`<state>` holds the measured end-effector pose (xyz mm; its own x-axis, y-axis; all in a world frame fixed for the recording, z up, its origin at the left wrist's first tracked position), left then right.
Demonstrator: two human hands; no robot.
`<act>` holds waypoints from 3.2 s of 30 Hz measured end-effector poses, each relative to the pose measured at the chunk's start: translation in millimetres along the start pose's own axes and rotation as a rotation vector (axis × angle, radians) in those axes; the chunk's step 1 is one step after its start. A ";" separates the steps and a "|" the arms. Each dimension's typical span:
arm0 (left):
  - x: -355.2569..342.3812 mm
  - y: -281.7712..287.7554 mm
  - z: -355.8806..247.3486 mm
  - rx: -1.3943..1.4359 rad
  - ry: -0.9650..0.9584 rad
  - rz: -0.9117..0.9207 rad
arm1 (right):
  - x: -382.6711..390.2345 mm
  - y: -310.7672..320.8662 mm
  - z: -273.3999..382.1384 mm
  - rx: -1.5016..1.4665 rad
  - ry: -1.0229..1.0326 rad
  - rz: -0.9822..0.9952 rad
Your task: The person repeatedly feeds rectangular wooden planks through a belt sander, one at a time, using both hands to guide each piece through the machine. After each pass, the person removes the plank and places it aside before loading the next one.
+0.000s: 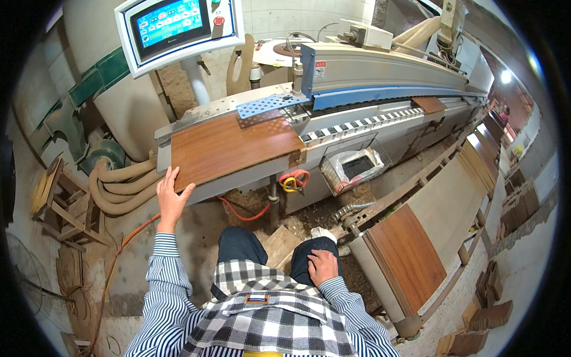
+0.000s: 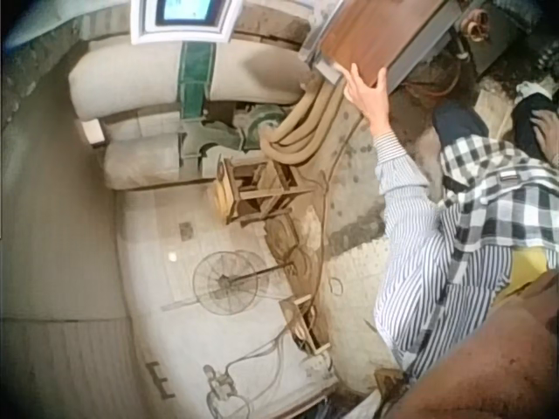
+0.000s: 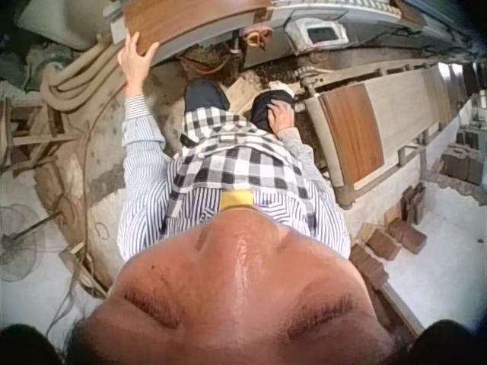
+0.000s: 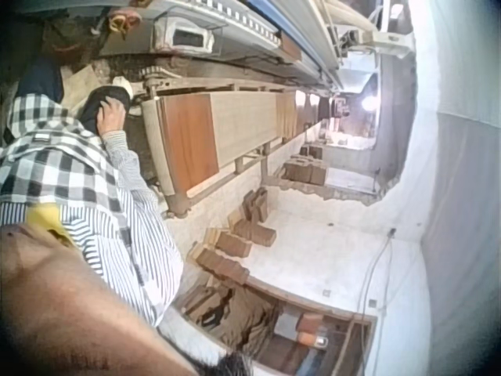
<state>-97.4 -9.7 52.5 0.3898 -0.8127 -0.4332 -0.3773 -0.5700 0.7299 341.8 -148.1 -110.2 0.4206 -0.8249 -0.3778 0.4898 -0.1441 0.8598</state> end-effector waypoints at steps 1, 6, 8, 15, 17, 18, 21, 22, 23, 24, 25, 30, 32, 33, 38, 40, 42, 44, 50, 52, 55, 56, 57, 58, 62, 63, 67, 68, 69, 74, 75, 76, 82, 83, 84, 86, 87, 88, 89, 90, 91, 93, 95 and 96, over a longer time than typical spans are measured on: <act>0.1 1.7 1.0 0.020 0.001 0.017 | -0.4 0.7 0.1 0.003 0.008 -0.012; 0.0 9.5 15.7 0.174 -0.010 0.087 | -1.2 2.8 0.8 -0.019 -0.006 -0.017; 0.0 10.3 22.3 0.268 0.019 0.116 | -1.0 3.0 0.9 -0.028 -0.011 -0.017; 1.4 15.2 17.8 0.265 0.045 0.099 | -2.6 3.5 1.3 -0.011 -0.008 -0.010; 1.6 14.4 10.5 0.177 0.005 0.061 | -2.2 3.4 1.0 -0.009 -0.005 -0.003; 1.0 13.5 6.6 0.133 -0.016 0.042 | -2.3 3.6 1.4 -0.015 -0.003 -0.010; -2.7 0.7 -0.8 0.107 -0.045 0.044 | -3.5 4.4 2.4 -0.021 0.000 -0.017; -2.9 -2.6 -7.7 0.093 -0.060 0.046 | -3.9 5.1 2.4 -0.014 -0.003 -0.008; -2.7 -5.7 -15.5 0.095 -0.070 0.037 | -4.1 5.3 2.1 -0.007 -0.006 0.000; -2.3 -9.0 -23.7 0.096 -0.079 0.028 | -4.0 4.8 1.5 -0.006 -0.002 -0.004; -2.2 -12.3 -31.1 0.099 -0.089 0.020 | -3.5 4.3 1.3 -0.004 0.000 -0.007; -4.9 -42.1 -63.8 0.103 -0.151 0.126 | -2.2 5.5 -0.1 -0.049 -0.034 -0.048; -4.8 -57.1 -69.6 0.136 -0.223 0.113 | 0.3 3.5 -7.9 -0.090 -0.066 -0.079; -3.7 -63.6 -72.1 0.152 -0.259 0.107 | 1.7 7.2 -12.6 -0.121 -0.056 -0.148; 8.7 -76.2 -80.8 -0.052 -0.398 -0.024 | 6.9 45.0 -72.3 0.139 -0.127 -0.223; 10.0 -75.6 -81.0 -0.055 -0.384 -0.022 | 7.6 61.5 -100.3 0.375 -0.205 -0.105; 10.7 -74.8 -83.6 -0.052 -0.394 -0.048 | 13.2 72.1 -129.0 0.494 -0.267 -0.002; 11.9 -74.9 -83.9 -0.057 -0.390 -0.063 | 11.9 76.2 -140.2 0.513 -0.299 0.102; 12.1 -78.4 -82.6 -0.045 -0.373 -0.049 | 45.1 65.9 -155.0 0.499 -0.195 0.092; 12.7 -77.8 -81.3 -0.046 -0.372 -0.051 | 55.1 65.7 -129.7 0.542 -0.185 0.078; 13.0 -75.7 -80.0 -0.036 -0.357 -0.045 | 65.6 76.8 -91.3 0.447 -0.131 -0.090; 13.0 -76.3 -81.0 -0.039 -0.363 -0.049 | 69.2 81.5 -76.3 0.397 -0.137 -0.171; 13.1 -76.8 -81.8 -0.042 -0.368 -0.054 | 72.4 86.7 -60.9 0.347 -0.142 -0.251; 13.4 -76.7 -81.9 -0.044 -0.370 -0.056 | 77.7 90.7 -52.0 0.298 -0.146 -0.328; 13.6 -75.6 -83.1 -0.043 -0.365 -0.052 | 125.3 86.4 -77.0 -0.197 -0.720 -0.680; 13.9 -75.3 -83.2 -0.038 -0.361 -0.048 | 134.5 84.2 -89.4 -0.419 -0.808 -0.861; 12.2 -76.1 -81.0 -0.016 -0.353 -0.045 | 157.3 88.6 -98.1 -0.421 -0.811 -0.873; 12.5 -77.1 -82.0 -0.013 -0.359 -0.044 | 162.5 89.4 -92.0 -0.355 -0.758 -0.847; 12.4 -78.6 -84.0 -0.009 -0.366 -0.043 | 166.5 91.1 -85.5 -0.289 -0.706 -0.820; 13.5 -74.4 -82.9 -0.005 -0.349 -0.043 | 245.5 96.5 -97.2 -0.322 -1.144 -1.129; 13.1 -74.2 -82.7 0.000 -0.349 -0.040 | 263.5 91.0 -103.9 -0.344 -1.298 -1.268; 12.7 -74.1 -81.1 0.000 -0.344 -0.040 | 266.4 89.2 -99.8 -0.518 -1.462 -1.185; 13.0 -76.5 -81.6 0.001 -0.356 -0.048 | 230.0 67.1 -106.1 -1.058 -1.165 -1.391; 13.1 -76.9 -80.5 -0.004 -0.354 -0.046 | 222.0 64.1 -111.5 -1.111 -1.054 -1.418; 13.3 -77.6 -79.3 -0.008 -0.353 -0.044 | 217.8 56.0 -115.4 -1.199 -1.107 -1.382; 12.0 -78.5 -80.9 -0.005 -0.355 -0.042 | 215.8 37.1 -120.5 -1.287 -1.141 -1.187; 11.3 -79.1 -82.0 0.000 -0.358 -0.040 | 216.2 24.0 -119.8 -1.322 -1.178 -1.086; 11.4 -78.7 -80.4 -0.005 -0.356 -0.040 | 192.7 23.5 -100.1 -1.357 -1.225 -1.113; 11.7 -78.2 -80.3 -0.004 -0.357 -0.041 | 185.8 21.0 -91.5 -1.420 -1.219 -1.093; 11.8 -78.5 -80.4 -0.006 -0.358 -0.043 | 177.4 27.2 -80.3 -1.441 -1.225 -1.168; 12.4 -76.8 -78.2 -0.010 -0.355 -0.045 | 170.2 33.7 -72.6 -1.462 -1.232 -1.237; 12.4 -76.9 -80.5 -0.018 -0.348 -0.027 | 211.7 29.0 -103.8 -1.537 -1.088 -1.351; 12.3 -74.8 -81.2 -0.025 -0.342 -0.027 | 231.6 48.2 -116.4 -1.341 -1.181 -1.556; 12.5 -73.0 -80.5 -0.023 -0.341 -0.032 | 239.4 54.4 -126.6 -1.334 -1.158 -1.585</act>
<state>2.6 31.5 36.4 0.0962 -0.7902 -0.6053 -0.3489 -0.5963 0.7230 565.9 -284.2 -197.3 -0.8223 -0.3939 0.4107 0.1121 -0.8197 -0.5617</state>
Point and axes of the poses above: each hand's wrist, its own x-axis away from the middle knuckle, its own y-axis out of the back of the hand, z = x × y, the point moved 5 cm from there along -x, towards the middle knuckle, and after that the axes turned 14 degrees about y, right-handed, at the moved point
